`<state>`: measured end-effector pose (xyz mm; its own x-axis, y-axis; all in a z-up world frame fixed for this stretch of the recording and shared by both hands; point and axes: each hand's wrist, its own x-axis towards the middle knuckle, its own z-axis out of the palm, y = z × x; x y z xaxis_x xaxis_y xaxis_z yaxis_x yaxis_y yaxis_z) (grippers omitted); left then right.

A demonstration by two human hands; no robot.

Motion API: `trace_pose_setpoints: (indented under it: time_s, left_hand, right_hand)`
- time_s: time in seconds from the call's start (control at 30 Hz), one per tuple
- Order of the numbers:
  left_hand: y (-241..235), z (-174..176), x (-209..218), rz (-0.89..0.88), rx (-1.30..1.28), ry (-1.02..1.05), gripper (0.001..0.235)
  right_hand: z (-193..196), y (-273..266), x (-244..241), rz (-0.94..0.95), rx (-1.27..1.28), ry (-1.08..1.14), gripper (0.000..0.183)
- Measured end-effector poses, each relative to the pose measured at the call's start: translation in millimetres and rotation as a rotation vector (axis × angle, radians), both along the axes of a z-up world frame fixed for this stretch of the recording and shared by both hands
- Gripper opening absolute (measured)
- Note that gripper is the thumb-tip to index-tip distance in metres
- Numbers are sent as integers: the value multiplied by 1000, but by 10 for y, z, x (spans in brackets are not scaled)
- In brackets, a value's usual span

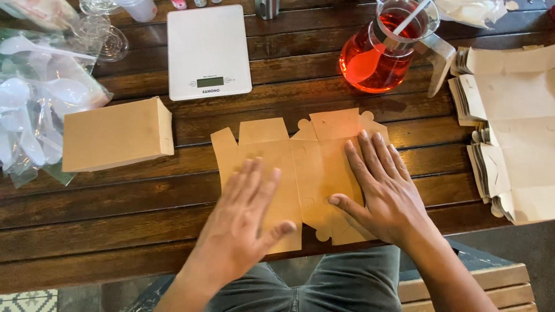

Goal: Assembling a flat cardboard sheet into a box by folding it along pre-scored lines on a wooden table.

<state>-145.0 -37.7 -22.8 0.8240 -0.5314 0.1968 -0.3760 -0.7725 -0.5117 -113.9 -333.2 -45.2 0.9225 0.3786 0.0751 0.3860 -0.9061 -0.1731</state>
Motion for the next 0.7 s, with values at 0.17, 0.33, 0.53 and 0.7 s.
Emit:
trace_pose_setpoints:
  time_s: [0.17, 0.33, 0.53, 0.7]
  left_hand:
    - [123, -163, -5, 2, -337, 249, 88]
    - [157, -148, -5, 9, -281, 192, 90]
    - [383, -87, 61, 88, -13, -6, 85]
    - [451, -95, 72, 48, -493, 323, 78]
  right_hand:
    - [16, 26, -5, -16, -8, 4, 95]
    - [35, 36, -10, -15, -9, -17, 95]
    - [69, 44, 3, -18, -18, -5, 96]
    - [243, 10, -6, -336, 547, 51, 79]
